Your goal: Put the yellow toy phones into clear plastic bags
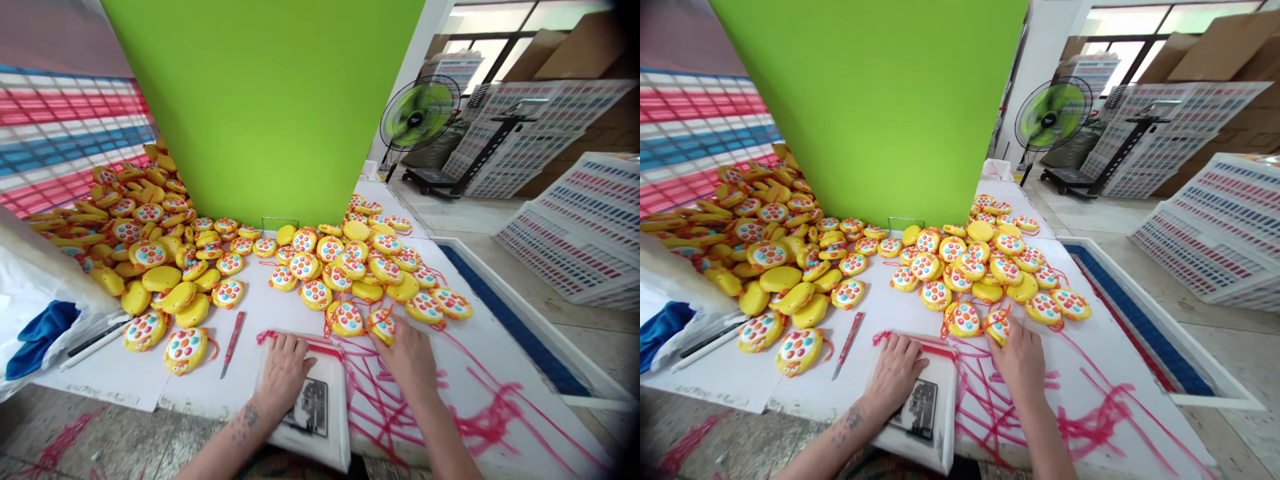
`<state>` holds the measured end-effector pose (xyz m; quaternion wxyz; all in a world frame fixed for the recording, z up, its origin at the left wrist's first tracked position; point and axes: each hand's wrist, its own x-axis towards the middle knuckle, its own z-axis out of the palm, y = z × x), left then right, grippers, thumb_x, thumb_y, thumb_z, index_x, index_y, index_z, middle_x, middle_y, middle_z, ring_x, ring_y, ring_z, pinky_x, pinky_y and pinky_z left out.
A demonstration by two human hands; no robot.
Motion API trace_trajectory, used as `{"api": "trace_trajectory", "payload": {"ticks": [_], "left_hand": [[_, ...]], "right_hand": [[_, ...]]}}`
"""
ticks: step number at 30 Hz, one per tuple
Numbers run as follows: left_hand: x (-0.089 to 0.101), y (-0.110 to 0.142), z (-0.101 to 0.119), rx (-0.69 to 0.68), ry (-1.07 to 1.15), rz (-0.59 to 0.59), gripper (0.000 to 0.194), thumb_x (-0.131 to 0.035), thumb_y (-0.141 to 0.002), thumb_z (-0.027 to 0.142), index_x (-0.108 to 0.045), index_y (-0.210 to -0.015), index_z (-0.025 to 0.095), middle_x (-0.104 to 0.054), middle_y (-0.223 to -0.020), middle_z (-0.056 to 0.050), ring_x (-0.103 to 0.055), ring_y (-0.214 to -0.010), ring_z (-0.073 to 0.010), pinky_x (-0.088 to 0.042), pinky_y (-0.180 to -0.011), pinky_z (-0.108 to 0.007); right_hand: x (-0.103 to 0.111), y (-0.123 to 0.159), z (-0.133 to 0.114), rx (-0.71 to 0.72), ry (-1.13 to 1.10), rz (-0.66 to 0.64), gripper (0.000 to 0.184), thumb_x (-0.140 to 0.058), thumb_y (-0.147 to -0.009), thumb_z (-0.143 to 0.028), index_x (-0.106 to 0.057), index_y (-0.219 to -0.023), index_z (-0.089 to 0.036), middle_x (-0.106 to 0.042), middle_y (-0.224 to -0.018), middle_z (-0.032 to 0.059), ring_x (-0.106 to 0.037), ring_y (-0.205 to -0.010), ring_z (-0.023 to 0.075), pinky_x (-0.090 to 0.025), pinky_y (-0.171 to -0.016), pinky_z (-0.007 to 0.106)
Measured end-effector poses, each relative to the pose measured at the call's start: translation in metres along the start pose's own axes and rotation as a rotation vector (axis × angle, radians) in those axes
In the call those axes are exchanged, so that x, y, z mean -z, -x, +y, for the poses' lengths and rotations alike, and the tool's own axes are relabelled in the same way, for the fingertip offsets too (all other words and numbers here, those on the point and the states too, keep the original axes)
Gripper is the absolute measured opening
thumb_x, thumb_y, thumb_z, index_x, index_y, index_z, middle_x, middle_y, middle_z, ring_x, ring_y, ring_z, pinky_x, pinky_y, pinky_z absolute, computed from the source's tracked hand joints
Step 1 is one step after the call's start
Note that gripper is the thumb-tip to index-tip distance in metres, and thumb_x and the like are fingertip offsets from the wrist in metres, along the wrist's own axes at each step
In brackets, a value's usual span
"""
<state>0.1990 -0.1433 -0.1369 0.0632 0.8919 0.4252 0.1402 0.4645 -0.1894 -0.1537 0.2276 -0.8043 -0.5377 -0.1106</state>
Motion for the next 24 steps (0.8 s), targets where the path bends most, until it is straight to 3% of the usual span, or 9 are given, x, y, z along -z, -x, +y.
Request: {"api": "trace_trajectory", "payload": {"ticks": [3,6,9,12,15,19,21,24], "left_hand": [[-0.001,0.0,0.0,-0.013,-0.019,0.004,0.01,-0.055,-0.088,0.029,-0.056,-0.091,0.019,-0.055,-0.092,-0.005,-0.048,-0.087,-0.0244,-0.039,-0.079,-0.042],[-0.002,0.0,0.0,-0.013,-0.034,-0.002,0.01,-0.056,-0.088,0.029,-0.055,-0.091,0.019,-0.054,-0.092,-0.005,-0.048,-0.088,-0.0243,-0.039,-0.08,-0.042],[-0.004,0.0,-0.001,-0.02,-0.031,-0.014,0.011,-0.058,-0.087,0.029,-0.055,-0.09,0.019,-0.055,-0.093,-0.005,-0.048,-0.088,-0.0244,-0.039,-0.081,-0.043],[-0.003,0.0,-0.003,-0.074,0.005,-0.037,0.008,-0.057,-0.088,0.026,-0.054,-0.088,0.018,-0.057,-0.093,-0.005,-0.049,-0.088,-0.0234,-0.039,-0.082,-0.042],[-0.002,0.0,-0.005,-0.103,0.066,-0.044,0.009,-0.053,-0.09,0.024,-0.054,-0.084,0.018,-0.059,-0.089,-0.005,-0.051,-0.084,-0.0223,-0.041,-0.079,-0.04],[-0.001,0.003,-0.007,-0.068,0.176,-0.004,0.01,-0.053,-0.09,0.024,-0.055,-0.096,0.017,-0.061,-0.089,-0.005,-0.054,-0.086,-0.0219,-0.044,-0.079,-0.039],[0.0,0.004,-0.008,-0.046,0.225,0.025,0.027,-0.053,-0.09,0.025,-0.049,-0.115,0.016,-0.061,-0.095,-0.006,-0.055,-0.09,-0.0223,-0.045,-0.081,-0.04],[0.002,0.005,-0.008,-0.056,0.244,0.041,0.042,-0.051,-0.09,0.025,-0.039,-0.13,0.017,-0.061,-0.105,-0.009,-0.055,-0.096,-0.0231,-0.044,-0.084,-0.041]], "right_hand": [[0.009,-0.003,0.014,-0.314,-0.156,-0.045,0.061,-0.048,-0.081,-0.055,-0.047,-0.125,-0.014,-0.064,-0.084,0.0119,-0.06,-0.073,0.0289,-0.047,-0.066,0.042],[0.009,0.001,0.034,-0.593,-0.452,-0.04,0.058,-0.06,-0.072,-0.055,-0.054,-0.115,-0.017,-0.064,-0.079,0.0073,-0.06,-0.068,0.0262,-0.048,-0.06,0.039],[0.006,0.01,0.046,-0.741,-0.963,0.08,0.057,-0.072,-0.062,-0.047,-0.055,-0.11,-0.021,-0.066,-0.095,0.0048,-0.063,-0.076,0.0215,-0.05,-0.061,0.033],[0.011,0.014,0.04,-0.889,-1.359,0.146,0.052,-0.071,-0.065,-0.042,-0.055,-0.113,-0.027,-0.064,-0.109,0.0024,-0.063,-0.079,0.0155,-0.049,-0.06,0.026],[0.023,0.009,0.017,-0.877,-1.468,0.165,0.045,-0.067,-0.071,-0.041,-0.057,-0.113,-0.03,-0.061,-0.119,0.0023,-0.063,-0.088,0.0151,-0.048,-0.06,0.024],[0.035,0.003,-0.031,-0.767,-1.501,0.048,0.047,-0.065,-0.072,-0.041,-0.055,-0.117,-0.032,-0.06,-0.122,0.0027,-0.061,-0.102,0.0199,-0.051,-0.069,0.03],[0.038,0.006,-0.055,-0.656,-1.532,-0.076,0.048,-0.065,-0.071,-0.04,-0.054,-0.117,-0.032,-0.063,-0.117,0.0033,-0.061,-0.101,0.0214,-0.052,-0.075,0.034],[0.04,0.014,-0.081,-0.423,-1.569,-0.399,0.05,-0.067,-0.069,-0.038,-0.053,-0.116,-0.029,-0.066,-0.107,0.0042,-0.063,-0.092,0.0224,-0.053,-0.076,0.037]]}}
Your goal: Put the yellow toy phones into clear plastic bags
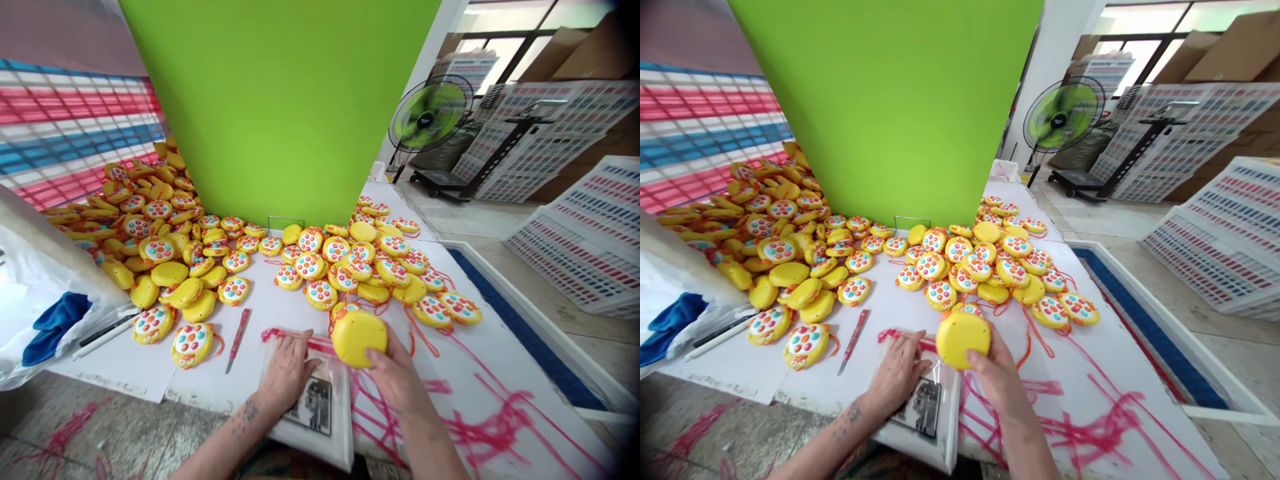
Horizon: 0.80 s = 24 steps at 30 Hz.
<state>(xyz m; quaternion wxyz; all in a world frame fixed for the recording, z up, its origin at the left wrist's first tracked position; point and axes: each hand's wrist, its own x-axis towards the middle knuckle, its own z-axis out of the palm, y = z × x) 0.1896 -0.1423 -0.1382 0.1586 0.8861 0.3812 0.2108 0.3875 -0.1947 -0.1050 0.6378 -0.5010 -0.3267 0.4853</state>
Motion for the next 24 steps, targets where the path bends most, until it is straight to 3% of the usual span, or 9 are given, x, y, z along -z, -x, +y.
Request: {"api": "trace_trajectory", "payload": {"ticks": [2,3,7,11,15,17,20,24], "left_hand": [[0.0,0.0,0.0,-0.038,-0.028,-0.028,0.031,-0.049,-0.09,0.022,-0.047,-0.121,0.017,-0.061,-0.104,-0.009,-0.055,-0.094,-0.0233,-0.044,-0.083,-0.041],[0.0,0.0,0.0,-0.062,-0.049,-0.043,0.023,-0.048,-0.09,0.02,-0.052,-0.112,0.017,-0.061,-0.1,-0.008,-0.054,-0.092,-0.0231,-0.044,-0.082,-0.041],[-0.003,0.0,-0.002,-0.124,-0.105,-0.04,0.012,-0.047,-0.091,0.018,-0.058,-0.089,0.017,-0.061,-0.09,-0.006,-0.052,-0.088,-0.022,-0.043,-0.08,-0.038],[-0.002,0.003,-0.001,-0.152,-0.102,0.002,0.014,-0.046,-0.093,0.022,-0.059,-0.092,0.019,-0.061,-0.096,-0.005,-0.053,-0.09,-0.0207,-0.043,-0.083,-0.038],[0.005,0.003,0.003,-0.294,-0.112,-0.005,0.017,-0.045,-0.093,0.019,-0.059,-0.101,0.02,-0.058,-0.122,-0.007,-0.047,-0.116,-0.0232,-0.04,-0.096,-0.042],[0.007,0.002,0.004,-0.368,-0.092,-0.028,0.02,-0.042,-0.094,0.017,-0.058,-0.105,0.019,-0.057,-0.124,-0.008,-0.045,-0.122,-0.0223,-0.037,-0.1,-0.042],[0.004,0.001,0.003,-0.35,-0.077,-0.033,0.02,-0.04,-0.094,0.015,-0.059,-0.098,0.017,-0.065,-0.1,-0.007,-0.057,-0.1,-0.0201,-0.04,-0.095,-0.041],[-0.002,0.001,0.001,-0.208,-0.121,0.033,0.014,-0.044,-0.092,0.016,-0.058,-0.088,0.017,-0.063,-0.08,-0.004,-0.056,-0.079,-0.0198,-0.042,-0.081,-0.038]], "right_hand": [[-0.01,0.001,0.002,-0.027,0.044,-0.141,0.052,-0.069,-0.068,-0.037,-0.051,-0.116,-0.028,-0.066,-0.104,0.0043,-0.063,-0.088,0.0218,-0.053,-0.074,0.034],[-0.013,-0.001,0.003,-0.025,0.066,-0.152,0.052,-0.069,-0.068,-0.038,-0.05,-0.116,-0.027,-0.065,-0.103,0.0043,-0.062,-0.087,0.0212,-0.053,-0.072,0.033],[-0.018,-0.02,0.01,0.008,0.206,0.027,0.049,-0.07,-0.068,-0.044,-0.049,-0.107,-0.022,-0.062,-0.095,0.0038,-0.06,-0.08,0.0187,-0.052,-0.067,0.029],[-0.019,-0.038,0.022,0.021,0.344,0.113,0.047,-0.072,-0.066,-0.045,-0.052,-0.099,-0.019,-0.061,-0.091,0.0043,-0.059,-0.08,0.02,-0.052,-0.07,0.033],[-0.026,-0.045,0.03,0.067,0.424,0.081,0.042,-0.069,-0.069,-0.044,-0.052,-0.098,-0.018,-0.061,-0.092,0.0044,-0.059,-0.083,0.0203,-0.051,-0.075,0.035],[-0.032,-0.048,0.031,0.091,0.427,0.043,0.042,-0.069,-0.069,-0.044,-0.052,-0.099,-0.018,-0.061,-0.095,0.0049,-0.059,-0.085,0.0203,-0.051,-0.078,0.035],[-0.038,-0.052,0.03,0.09,0.391,0.006,0.046,-0.069,-0.07,-0.045,-0.05,-0.103,-0.018,-0.063,-0.097,0.0055,-0.06,-0.086,0.0207,-0.052,-0.077,0.035],[-0.034,-0.049,0.027,0.101,0.39,-0.022,0.047,-0.065,-0.075,-0.046,-0.05,-0.11,-0.019,-0.063,-0.104,0.0068,-0.061,-0.093,0.0213,-0.052,-0.08,0.034]]}}
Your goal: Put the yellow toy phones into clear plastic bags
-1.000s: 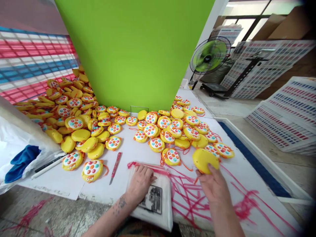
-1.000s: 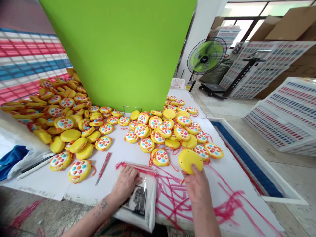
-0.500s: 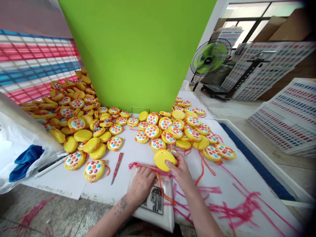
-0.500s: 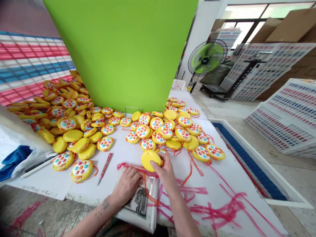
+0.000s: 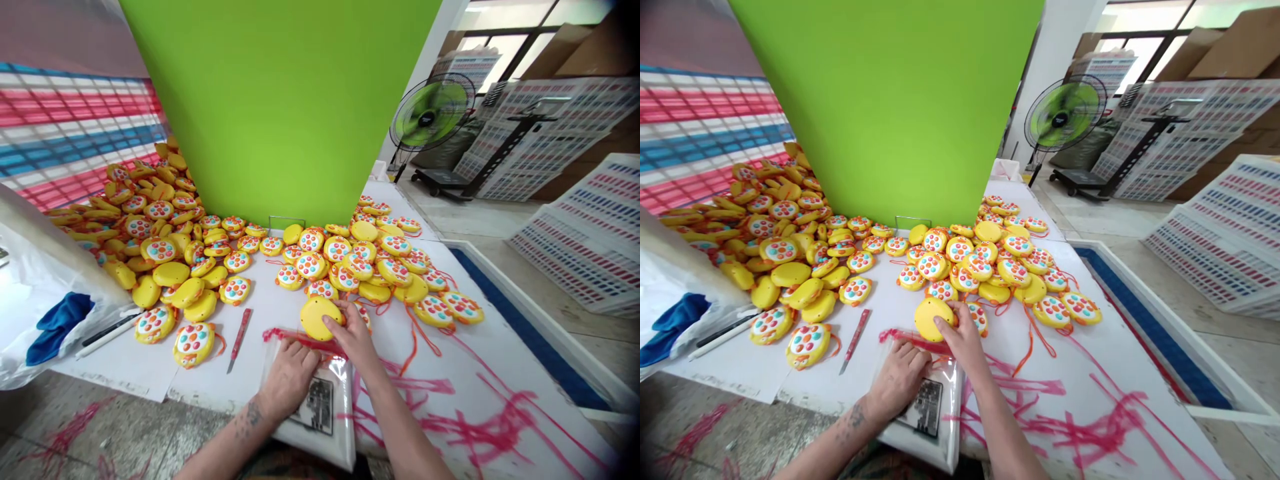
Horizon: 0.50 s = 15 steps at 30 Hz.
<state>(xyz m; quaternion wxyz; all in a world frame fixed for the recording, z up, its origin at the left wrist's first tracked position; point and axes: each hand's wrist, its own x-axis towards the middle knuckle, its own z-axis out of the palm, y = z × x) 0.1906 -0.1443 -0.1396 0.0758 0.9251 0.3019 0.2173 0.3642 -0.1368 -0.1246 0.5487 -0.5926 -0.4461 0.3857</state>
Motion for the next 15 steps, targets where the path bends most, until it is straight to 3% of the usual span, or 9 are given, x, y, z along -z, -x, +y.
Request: {"api": "trace_trajectory", "payload": {"ticks": [5,8,10,12,15], "left_hand": [[0.005,-0.001,0.003,0.106,-0.037,0.087,0.013,-0.047,-0.091,0.018,-0.057,-0.083,0.018,-0.061,-0.082,-0.005,-0.054,-0.082,-0.021,-0.041,-0.081,-0.04],[0.012,-0.002,0.004,0.133,0.01,0.163,0.01,-0.048,-0.09,0.019,-0.058,-0.093,0.019,-0.062,-0.103,-0.008,-0.053,-0.099,-0.0236,-0.041,-0.09,-0.044],[0.015,-0.003,0.005,0.132,0.07,0.169,0.012,-0.047,-0.09,0.018,-0.056,-0.097,0.019,-0.059,-0.114,-0.009,-0.052,-0.108,-0.0234,-0.038,-0.096,-0.046],[0.016,-0.004,0.004,0.144,0.118,0.15,0.011,-0.046,-0.09,0.016,-0.055,-0.097,0.019,-0.06,-0.114,-0.009,-0.053,-0.109,-0.0226,-0.037,-0.099,-0.048],[0.014,-0.004,0.002,0.194,0.169,0.124,0.007,-0.047,-0.09,0.018,-0.054,-0.092,0.018,-0.064,-0.108,-0.008,-0.057,-0.103,-0.0217,-0.038,-0.099,-0.05]], "right_hand": [[0.006,0.013,0.0,0.013,0.157,-0.163,0.04,-0.056,-0.083,-0.046,-0.056,-0.115,-0.021,-0.061,-0.115,0.007,-0.057,-0.106,0.0224,-0.045,-0.095,0.038],[0.003,0.019,-0.001,0.047,0.263,-0.349,0.035,-0.048,-0.088,-0.047,-0.067,-0.104,-0.022,-0.065,-0.107,0.0069,-0.057,-0.107,0.0232,-0.041,-0.099,0.041],[0.002,0.021,-0.002,0.104,0.327,-0.399,0.037,-0.045,-0.09,-0.048,-0.071,-0.098,-0.023,-0.065,-0.109,0.0075,-0.055,-0.11,0.0239,-0.04,-0.101,0.042],[0.004,0.022,-0.005,0.15,0.371,-0.29,0.038,-0.044,-0.09,-0.048,-0.071,-0.099,-0.023,-0.065,-0.11,0.0083,-0.055,-0.11,0.0244,-0.039,-0.1,0.041],[0.014,0.024,-0.008,0.084,0.443,-0.09,0.044,-0.038,-0.092,-0.049,-0.069,-0.102,-0.021,-0.069,-0.097,0.0094,-0.062,-0.095,0.0247,-0.047,-0.087,0.038]]}}
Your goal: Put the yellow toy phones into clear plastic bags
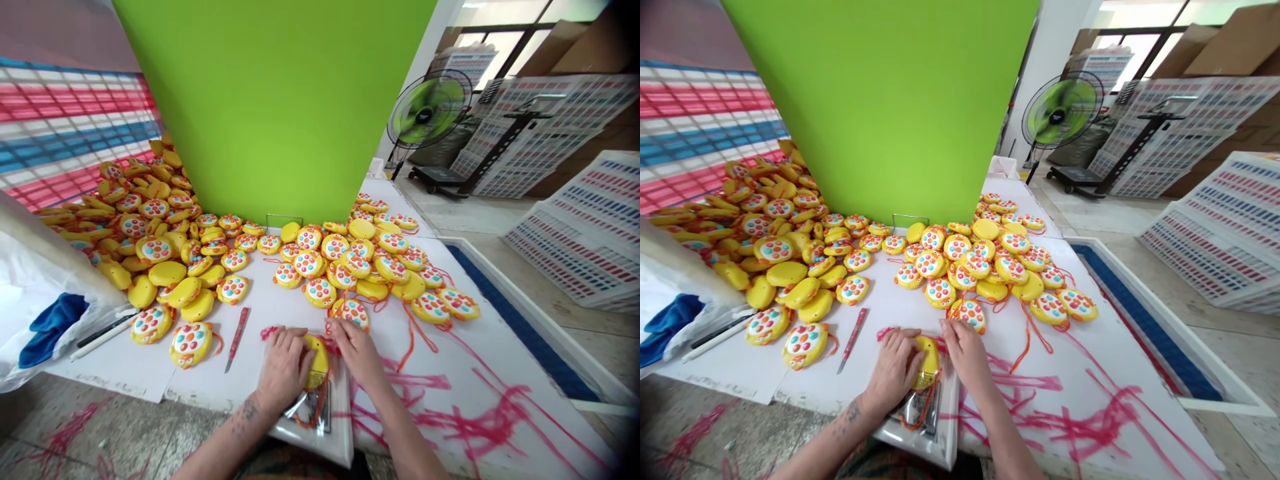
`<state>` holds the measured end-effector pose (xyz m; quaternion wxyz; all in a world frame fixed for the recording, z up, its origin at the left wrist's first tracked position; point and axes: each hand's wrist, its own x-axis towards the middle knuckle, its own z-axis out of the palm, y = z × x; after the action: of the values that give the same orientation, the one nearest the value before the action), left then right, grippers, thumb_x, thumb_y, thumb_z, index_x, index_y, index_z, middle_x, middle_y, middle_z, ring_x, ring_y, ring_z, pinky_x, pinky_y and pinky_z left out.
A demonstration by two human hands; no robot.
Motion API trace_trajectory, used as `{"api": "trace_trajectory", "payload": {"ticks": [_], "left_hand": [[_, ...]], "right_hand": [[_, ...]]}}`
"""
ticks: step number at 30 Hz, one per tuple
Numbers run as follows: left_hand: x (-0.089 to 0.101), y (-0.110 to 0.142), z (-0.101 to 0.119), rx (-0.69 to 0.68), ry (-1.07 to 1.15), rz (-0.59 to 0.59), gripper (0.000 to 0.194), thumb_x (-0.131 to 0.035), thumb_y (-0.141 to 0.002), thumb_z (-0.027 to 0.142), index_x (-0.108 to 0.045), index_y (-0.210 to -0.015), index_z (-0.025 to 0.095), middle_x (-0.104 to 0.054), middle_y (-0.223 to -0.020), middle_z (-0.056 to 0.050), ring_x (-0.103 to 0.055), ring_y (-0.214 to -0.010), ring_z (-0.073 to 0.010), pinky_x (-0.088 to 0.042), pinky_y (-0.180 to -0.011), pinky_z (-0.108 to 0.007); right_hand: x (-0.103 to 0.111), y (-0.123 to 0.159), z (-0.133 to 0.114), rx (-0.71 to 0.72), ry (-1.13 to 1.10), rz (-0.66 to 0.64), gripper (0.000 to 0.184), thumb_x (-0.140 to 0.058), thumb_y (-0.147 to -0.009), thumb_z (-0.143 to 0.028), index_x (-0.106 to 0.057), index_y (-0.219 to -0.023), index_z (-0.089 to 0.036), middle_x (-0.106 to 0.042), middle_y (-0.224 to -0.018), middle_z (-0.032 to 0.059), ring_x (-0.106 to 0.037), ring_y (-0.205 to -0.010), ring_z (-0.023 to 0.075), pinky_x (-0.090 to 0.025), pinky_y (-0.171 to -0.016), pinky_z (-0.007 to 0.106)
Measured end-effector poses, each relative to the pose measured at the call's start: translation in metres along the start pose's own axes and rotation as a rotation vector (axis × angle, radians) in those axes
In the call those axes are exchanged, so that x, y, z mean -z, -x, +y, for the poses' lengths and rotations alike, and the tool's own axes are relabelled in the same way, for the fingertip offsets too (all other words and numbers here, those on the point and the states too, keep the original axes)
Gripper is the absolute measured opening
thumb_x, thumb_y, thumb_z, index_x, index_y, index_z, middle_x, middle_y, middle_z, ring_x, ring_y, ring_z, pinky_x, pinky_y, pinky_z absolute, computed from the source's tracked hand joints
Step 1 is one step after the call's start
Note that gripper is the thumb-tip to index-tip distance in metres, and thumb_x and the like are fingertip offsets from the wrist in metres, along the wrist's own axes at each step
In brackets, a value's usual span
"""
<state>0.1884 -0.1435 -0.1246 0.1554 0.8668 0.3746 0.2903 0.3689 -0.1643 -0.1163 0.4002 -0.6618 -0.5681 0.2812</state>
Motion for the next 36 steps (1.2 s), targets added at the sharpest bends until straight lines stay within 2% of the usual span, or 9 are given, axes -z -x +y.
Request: {"api": "trace_trajectory", "payload": {"ticks": [3,7,16,19,22,24,27,31,36], "left_hand": [[-0.001,-0.001,-0.002,0.032,0.042,-0.015,0.006,-0.048,-0.09,0.02,-0.053,-0.089,0.018,-0.065,-0.106,-0.009,-0.058,-0.101,-0.0222,-0.038,-0.098,-0.051],[0.003,-0.003,-0.001,0.06,0.112,-0.038,0.004,-0.049,-0.089,0.018,-0.053,-0.087,0.019,-0.065,-0.107,-0.009,-0.058,-0.102,-0.0225,-0.039,-0.097,-0.051],[0.025,-0.011,0.012,0.106,0.229,-0.102,0.014,-0.051,-0.089,0.02,-0.053,-0.075,0.019,-0.062,-0.072,0.0,-0.058,-0.074,-0.0169,-0.041,-0.095,-0.046],[0.027,-0.007,0.011,0.151,0.255,-0.022,0.005,-0.055,-0.087,0.024,-0.058,-0.086,0.02,-0.065,-0.092,-0.005,-0.058,-0.094,-0.0216,-0.039,-0.097,-0.048],[0.025,0.001,0.004,0.276,0.358,0.131,0.025,-0.053,-0.087,0.027,-0.054,-0.112,0.022,-0.052,-0.127,-0.011,-0.046,-0.121,-0.0253,-0.037,-0.102,-0.048],[0.022,0.006,-0.002,0.409,0.513,0.164,0.038,-0.051,-0.088,0.031,-0.044,-0.124,0.021,-0.046,-0.132,-0.013,-0.047,-0.121,-0.0244,-0.042,-0.098,-0.045],[0.016,0.007,-0.011,0.601,0.79,0.069,0.051,-0.053,-0.086,0.04,-0.038,-0.129,0.018,-0.053,-0.123,-0.014,-0.06,-0.098,-0.0211,-0.051,-0.082,-0.038],[0.013,0.003,-0.014,0.661,1.026,-0.037,0.035,-0.06,-0.08,0.043,-0.055,-0.099,0.015,-0.065,-0.088,-0.007,-0.061,-0.076,-0.016,-0.049,-0.07,-0.029],[0.015,-0.004,-0.008,0.735,1.177,-0.035,0.032,-0.07,-0.071,0.041,-0.049,-0.076,0.017,-0.064,-0.068,0.0,-0.057,-0.059,-0.0114,-0.042,-0.057,-0.022]], "right_hand": [[0.006,0.006,0.002,-0.103,0.114,-0.061,0.044,-0.037,-0.092,-0.049,-0.066,-0.106,-0.02,-0.071,-0.096,0.0095,-0.065,-0.089,0.0259,-0.049,-0.079,0.037],[-0.001,0.013,0.002,-0.078,0.12,-0.143,0.04,-0.039,-0.091,-0.036,-0.06,-0.119,-0.018,-0.068,-0.112,0.0099,-0.064,-0.1,0.0249,-0.048,-0.088,0.039],[-0.016,0.018,-0.011,-0.016,-0.136,0.081,0.039,-0.042,-0.092,-0.035,-0.058,-0.123,-0.021,-0.063,-0.122,0.0075,-0.06,-0.111,0.0215,-0.048,-0.095,0.036],[-0.019,0.021,-0.016,0.021,-0.201,0.14,0.038,-0.042,-0.093,-0.036,-0.057,-0.124,-0.02,-0.062,-0.125,0.008,-0.058,-0.114,0.0211,-0.047,-0.097,0.036],[-0.02,0.027,-0.018,0.026,-0.222,0.198,0.038,-0.042,-0.093,-0.037,-0.056,-0.124,-0.02,-0.063,-0.121,0.0087,-0.061,-0.107,0.0201,-0.05,-0.093,0.035],[-0.021,0.031,-0.019,0.021,-0.237,0.223,0.037,-0.043,-0.093,-0.038,-0.057,-0.122,-0.02,-0.066,-0.114,0.0087,-0.065,-0.094,0.0187,-0.054,-0.084,0.033],[-0.022,0.034,-0.02,0.01,-0.281,0.238,0.036,-0.044,-0.093,-0.039,-0.058,-0.119,-0.02,-0.07,-0.1,0.0075,-0.067,-0.077,0.0165,-0.056,-0.07,0.029],[-0.021,0.032,-0.016,0.034,-0.227,0.259,0.034,-0.042,-0.094,-0.035,-0.057,-0.12,-0.02,-0.068,-0.106,0.0085,-0.067,-0.078,0.0163,-0.057,-0.07,0.031],[-0.013,0.025,-0.013,0.299,0.114,0.366,0.035,-0.046,-0.092,-0.024,-0.052,-0.126,-0.023,-0.063,-0.117,0.0087,-0.057,-0.109,0.0218,-0.049,-0.094,0.043]]}}
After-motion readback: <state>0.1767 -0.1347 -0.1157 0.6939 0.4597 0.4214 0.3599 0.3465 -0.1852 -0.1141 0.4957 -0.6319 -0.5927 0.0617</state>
